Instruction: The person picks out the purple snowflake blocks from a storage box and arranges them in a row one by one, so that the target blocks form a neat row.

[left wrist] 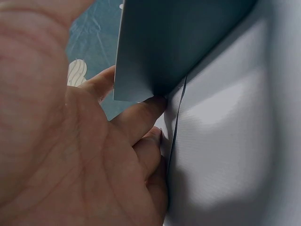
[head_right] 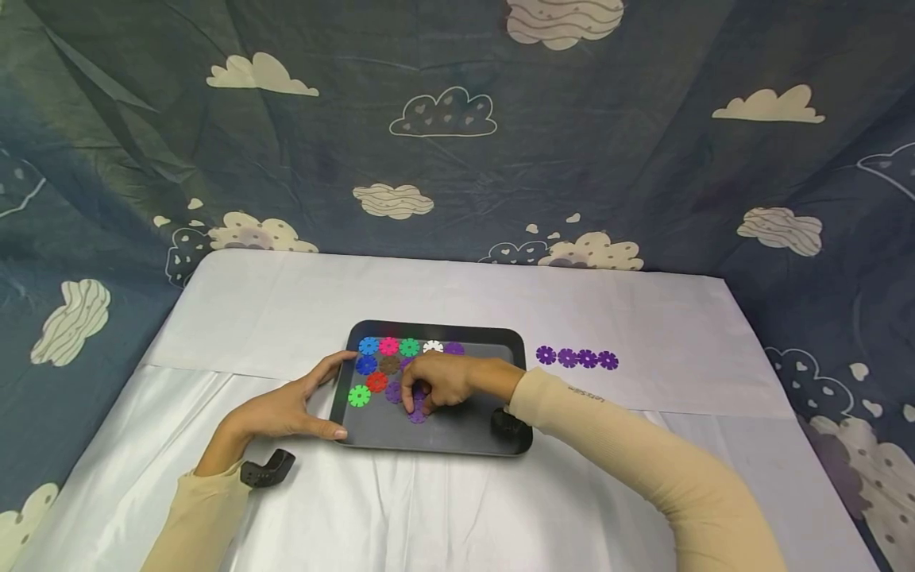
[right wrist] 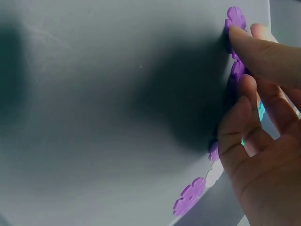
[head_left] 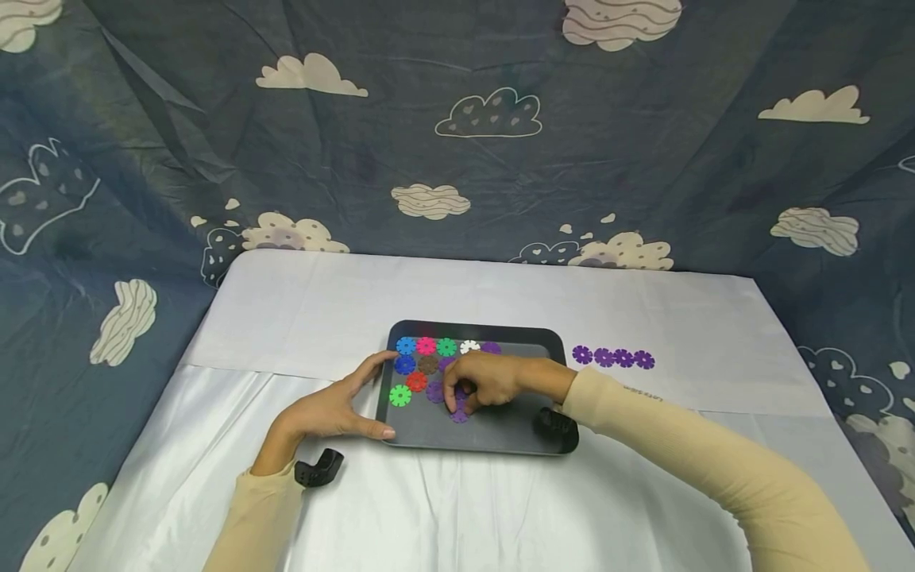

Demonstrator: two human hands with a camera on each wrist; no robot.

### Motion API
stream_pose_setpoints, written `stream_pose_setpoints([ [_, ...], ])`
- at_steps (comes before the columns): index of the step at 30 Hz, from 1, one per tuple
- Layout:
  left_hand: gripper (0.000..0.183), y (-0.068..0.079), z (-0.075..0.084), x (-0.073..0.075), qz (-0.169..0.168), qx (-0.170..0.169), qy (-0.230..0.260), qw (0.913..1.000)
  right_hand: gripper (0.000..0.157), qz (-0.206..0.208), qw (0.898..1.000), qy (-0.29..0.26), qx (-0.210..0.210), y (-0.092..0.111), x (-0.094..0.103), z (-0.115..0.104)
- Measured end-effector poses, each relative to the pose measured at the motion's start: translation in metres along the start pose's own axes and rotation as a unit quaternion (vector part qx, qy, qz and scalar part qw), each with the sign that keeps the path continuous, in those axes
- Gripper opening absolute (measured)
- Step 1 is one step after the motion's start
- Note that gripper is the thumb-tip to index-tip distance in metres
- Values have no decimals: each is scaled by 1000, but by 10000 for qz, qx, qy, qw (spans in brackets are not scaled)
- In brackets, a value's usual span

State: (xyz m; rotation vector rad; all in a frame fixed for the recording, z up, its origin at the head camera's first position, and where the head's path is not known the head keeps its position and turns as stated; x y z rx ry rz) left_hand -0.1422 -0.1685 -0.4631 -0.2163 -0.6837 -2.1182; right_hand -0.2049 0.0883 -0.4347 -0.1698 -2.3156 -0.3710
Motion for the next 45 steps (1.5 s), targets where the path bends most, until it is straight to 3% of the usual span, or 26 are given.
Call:
stream_pose_setpoints([
  [11,113,-2,2,2,-29,-14,37,10000,21,21,10000,45,5,3,2,3],
  [31,113,-1,3,1,-33,-2,-2,10000,17,331,9986,-400,-97,19,13,15],
  [45,113,1,0,-1,20,-36,-62,10000,16,848,9939,-702,109,29,23,13],
])
Point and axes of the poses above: each hand's wrist, its own y-axis away from the middle knuckle, its own x-axis out of the back of the hand, z = x × y, the point moved 2 cm from there along -y, towards the middle knuckle, and after that the axes turned 10 degrees about x, right-handed, at the moved point
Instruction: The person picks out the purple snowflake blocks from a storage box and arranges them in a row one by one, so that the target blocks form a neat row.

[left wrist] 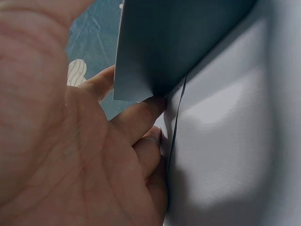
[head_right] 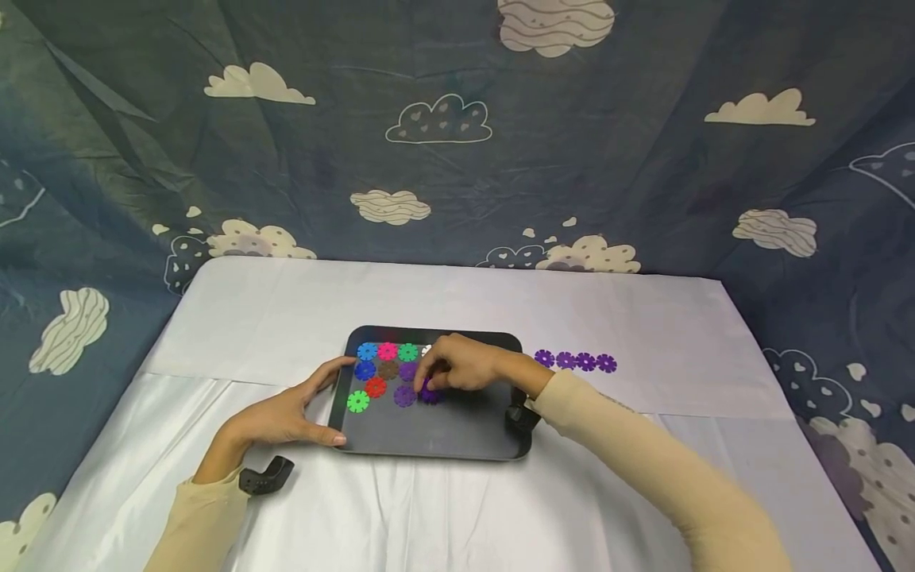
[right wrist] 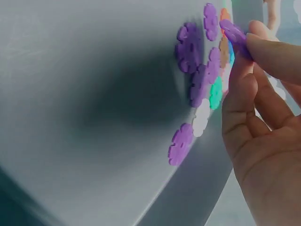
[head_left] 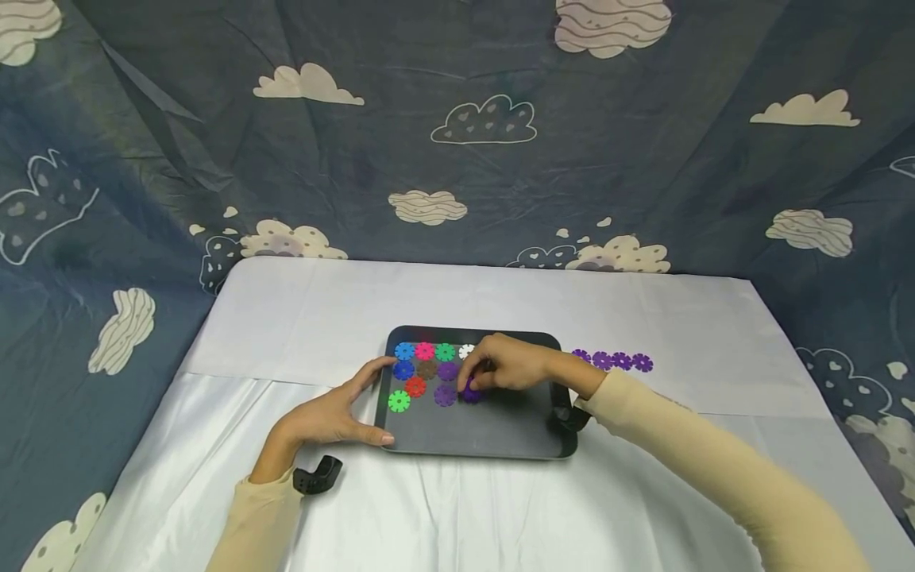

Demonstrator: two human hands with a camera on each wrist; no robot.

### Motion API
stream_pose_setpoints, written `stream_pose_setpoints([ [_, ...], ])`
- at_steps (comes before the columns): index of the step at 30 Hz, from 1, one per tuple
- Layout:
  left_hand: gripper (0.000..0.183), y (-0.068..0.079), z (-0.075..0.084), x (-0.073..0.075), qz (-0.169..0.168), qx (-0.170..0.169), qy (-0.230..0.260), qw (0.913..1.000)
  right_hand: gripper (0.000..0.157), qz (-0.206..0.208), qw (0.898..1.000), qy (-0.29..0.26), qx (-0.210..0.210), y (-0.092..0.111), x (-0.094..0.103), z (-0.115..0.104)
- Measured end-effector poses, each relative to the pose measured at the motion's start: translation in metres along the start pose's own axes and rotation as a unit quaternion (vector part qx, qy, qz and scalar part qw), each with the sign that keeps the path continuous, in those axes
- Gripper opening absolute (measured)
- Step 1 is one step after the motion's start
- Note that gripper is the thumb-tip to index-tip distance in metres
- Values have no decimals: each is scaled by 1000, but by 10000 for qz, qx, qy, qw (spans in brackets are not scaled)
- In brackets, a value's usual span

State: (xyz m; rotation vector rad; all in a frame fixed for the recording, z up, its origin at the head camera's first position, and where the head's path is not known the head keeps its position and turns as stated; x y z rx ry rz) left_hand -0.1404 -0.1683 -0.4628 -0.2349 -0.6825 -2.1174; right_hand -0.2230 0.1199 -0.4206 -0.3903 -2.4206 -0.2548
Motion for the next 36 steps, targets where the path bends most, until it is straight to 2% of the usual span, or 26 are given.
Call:
stream_pose_setpoints([
  [10,114,0,0,0,-61,81,95,9999,14,620,9980,67,-89,11,5,-1],
  [16,114,0,1,0,-65,33,106,9999,16,1080,9940,140,68,23,10,-3],
  [22,114,0,1,0,-84,0,123,9999,19,1368,9903,-247,57,36,12,-1],
  [27,113,1,0,1,-29,47,92,9999,19,1624,9840,-728,96,49,15,2],
  [30,113,1,0,1,2,51,55,10000,18,1811,9799,-831,47,58,17,4],
  [36,113,0,-1,0,-10,93,51,9999,17,2362,9666,-930,-350,80,23,5],
])
Point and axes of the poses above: each hand's wrist, its own y-axis away from the middle knuckle, its own x-axis out of the back of the hand, z = x × y, the point moved 2 cm from there along -y, towards the middle knuckle, and after that the axes turned 10 degrees about x, right-handed, at the moved point
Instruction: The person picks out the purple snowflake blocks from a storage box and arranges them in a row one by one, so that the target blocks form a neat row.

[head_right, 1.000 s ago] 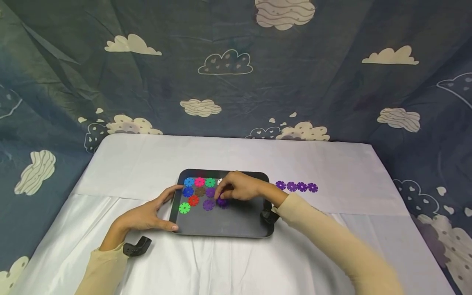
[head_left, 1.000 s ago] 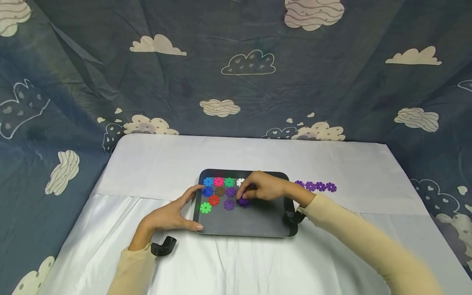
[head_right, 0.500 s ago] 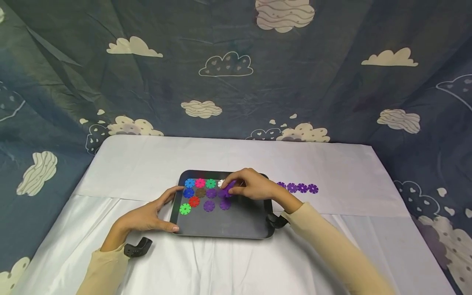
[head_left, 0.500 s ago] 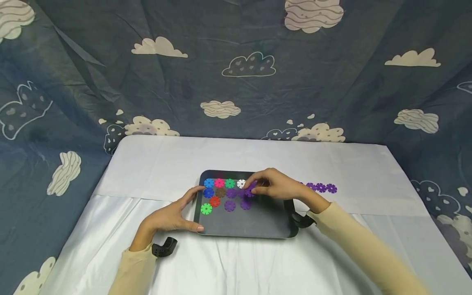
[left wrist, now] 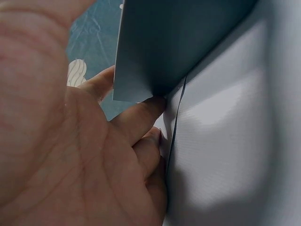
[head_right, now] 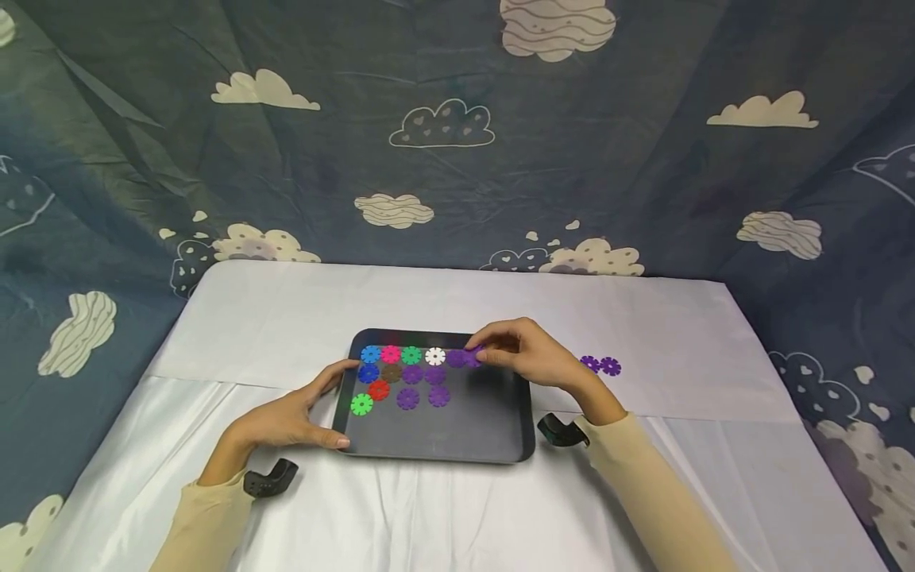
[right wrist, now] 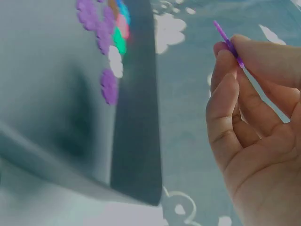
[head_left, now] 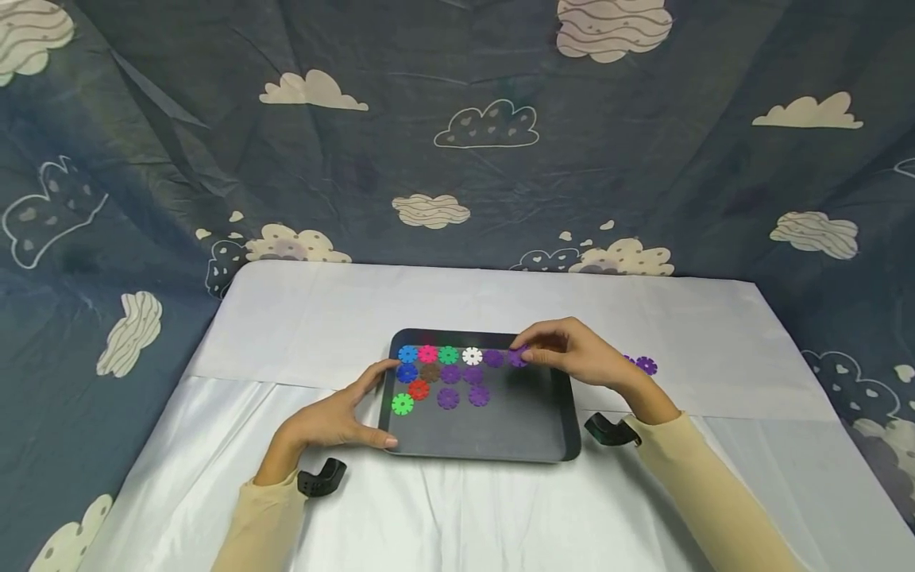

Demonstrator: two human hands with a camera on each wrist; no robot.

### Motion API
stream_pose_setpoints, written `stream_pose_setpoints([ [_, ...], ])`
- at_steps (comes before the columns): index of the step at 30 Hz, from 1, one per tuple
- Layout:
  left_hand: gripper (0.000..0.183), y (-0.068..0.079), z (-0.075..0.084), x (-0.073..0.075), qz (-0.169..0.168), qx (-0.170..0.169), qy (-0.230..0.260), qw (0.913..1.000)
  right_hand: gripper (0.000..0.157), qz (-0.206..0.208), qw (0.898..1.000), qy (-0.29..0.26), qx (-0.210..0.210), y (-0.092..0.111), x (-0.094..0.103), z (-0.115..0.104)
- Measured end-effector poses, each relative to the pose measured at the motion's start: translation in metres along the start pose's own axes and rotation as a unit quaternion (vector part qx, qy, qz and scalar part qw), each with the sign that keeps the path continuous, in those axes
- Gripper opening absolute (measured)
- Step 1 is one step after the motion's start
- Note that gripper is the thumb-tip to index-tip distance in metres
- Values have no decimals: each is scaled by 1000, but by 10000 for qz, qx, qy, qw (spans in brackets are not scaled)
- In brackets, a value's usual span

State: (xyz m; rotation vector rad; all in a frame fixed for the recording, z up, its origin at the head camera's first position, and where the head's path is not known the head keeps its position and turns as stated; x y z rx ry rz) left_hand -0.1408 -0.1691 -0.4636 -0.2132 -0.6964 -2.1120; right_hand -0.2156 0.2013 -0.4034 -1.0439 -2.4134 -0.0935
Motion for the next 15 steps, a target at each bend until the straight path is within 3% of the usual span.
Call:
stream_pose_setpoints([
  [8,115,0,2,-1,24,86,4,10000,20,810,9956,281,-379,31,29,3],
  [15,115,0,2,-2,9,114,33,9999,22,1369,9889,457,-340,59,48,13],
])
Point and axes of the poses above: each hand's wrist, its own y-axis away from the middle knuckle, its own x-axis out of the back of the hand, z = x × y, the point moved 2 cm from there along -y, towards the middle knuckle, and after that the axes turned 10 degrees about x, right-handed, at the moved point
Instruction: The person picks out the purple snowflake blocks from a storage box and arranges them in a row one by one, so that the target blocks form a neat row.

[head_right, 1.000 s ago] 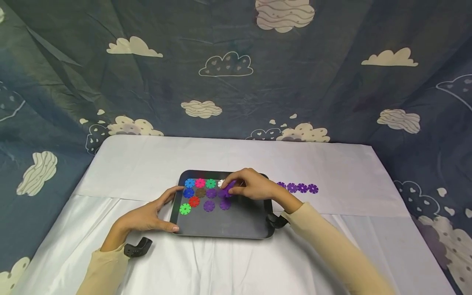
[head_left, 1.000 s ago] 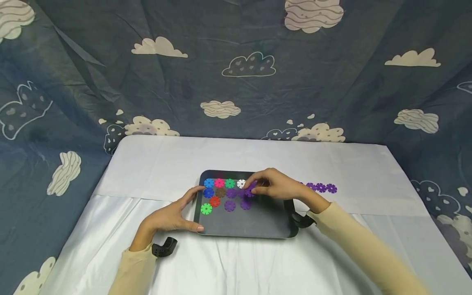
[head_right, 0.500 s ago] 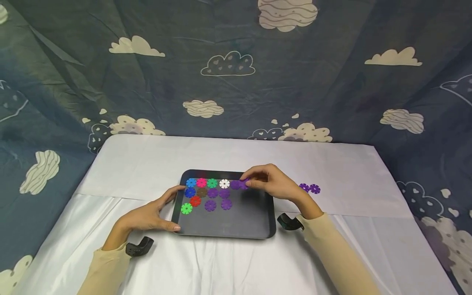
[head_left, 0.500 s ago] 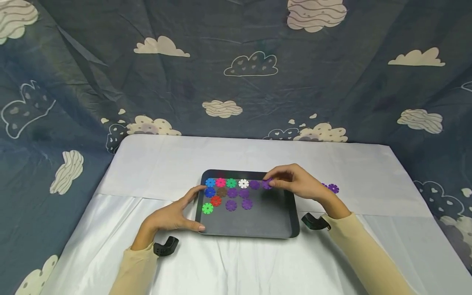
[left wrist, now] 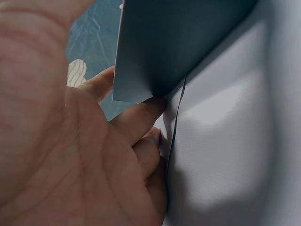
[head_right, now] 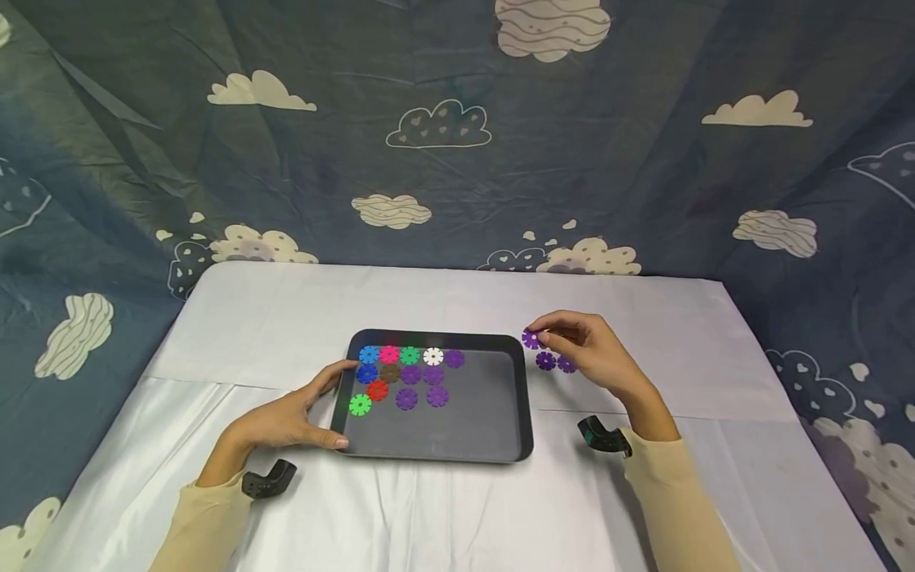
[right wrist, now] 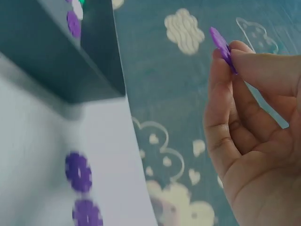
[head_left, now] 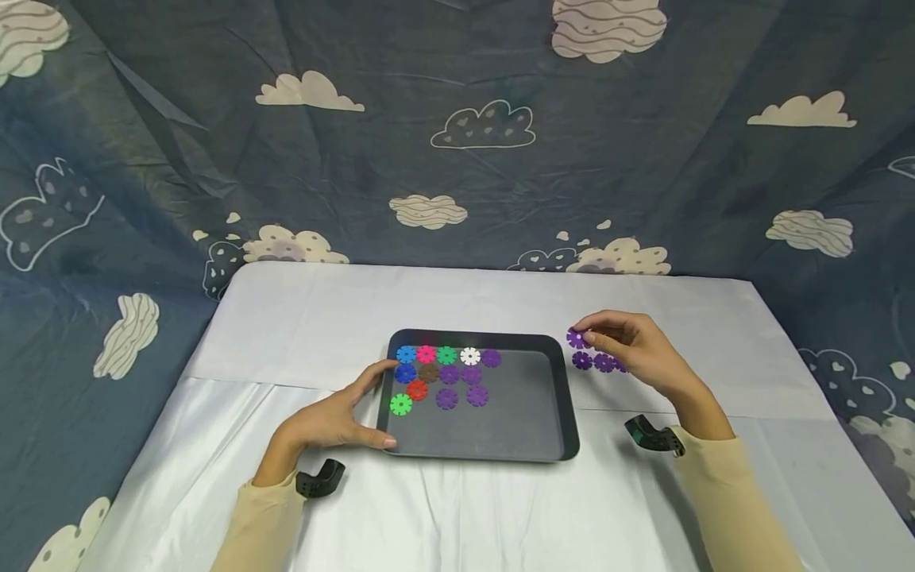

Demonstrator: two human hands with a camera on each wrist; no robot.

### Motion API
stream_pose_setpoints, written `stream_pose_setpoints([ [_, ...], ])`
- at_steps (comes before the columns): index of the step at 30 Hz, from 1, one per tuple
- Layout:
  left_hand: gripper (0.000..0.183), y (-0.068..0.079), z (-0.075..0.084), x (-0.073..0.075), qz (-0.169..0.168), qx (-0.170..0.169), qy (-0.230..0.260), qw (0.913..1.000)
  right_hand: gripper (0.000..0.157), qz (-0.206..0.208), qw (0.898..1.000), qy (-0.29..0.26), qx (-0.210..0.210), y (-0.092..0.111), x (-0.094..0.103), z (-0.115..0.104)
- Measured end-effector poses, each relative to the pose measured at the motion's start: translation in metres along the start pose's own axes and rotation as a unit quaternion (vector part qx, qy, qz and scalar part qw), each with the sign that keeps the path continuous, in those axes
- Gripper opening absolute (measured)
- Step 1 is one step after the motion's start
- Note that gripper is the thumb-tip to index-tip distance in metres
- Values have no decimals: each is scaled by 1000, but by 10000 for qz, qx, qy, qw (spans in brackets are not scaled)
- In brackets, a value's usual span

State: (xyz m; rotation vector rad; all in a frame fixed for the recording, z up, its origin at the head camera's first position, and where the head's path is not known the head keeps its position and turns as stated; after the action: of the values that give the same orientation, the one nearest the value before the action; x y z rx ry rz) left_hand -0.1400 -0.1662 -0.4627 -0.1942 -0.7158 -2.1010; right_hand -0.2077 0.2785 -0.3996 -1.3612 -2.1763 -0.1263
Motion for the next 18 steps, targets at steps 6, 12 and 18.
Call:
stream_pose_setpoints([
  [6,115,0,-1,-1,-16,-18,34,10000,23,395,9984,369,-137,20,18,9],
  [12,115,-1,-1,-2,-62,-34,21,10000,24,882,9934,611,-396,41,32,25],
  [18,115,0,-1,0,16,7,6,10000,27,1136,9908,510,-539,52,45,46],
])
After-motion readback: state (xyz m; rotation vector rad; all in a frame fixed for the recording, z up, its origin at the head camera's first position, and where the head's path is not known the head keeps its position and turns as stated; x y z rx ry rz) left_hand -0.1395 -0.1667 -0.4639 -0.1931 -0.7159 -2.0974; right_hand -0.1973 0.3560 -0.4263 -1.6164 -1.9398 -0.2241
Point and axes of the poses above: each hand's wrist, its own y-axis away from the middle knuckle, its own x-axis out of the back of the hand, z = x × y, the point moved 2 cm from there along -y, towards the middle knuckle, and after that the axes turned 10 degrees about x, right-handed, at the moved point
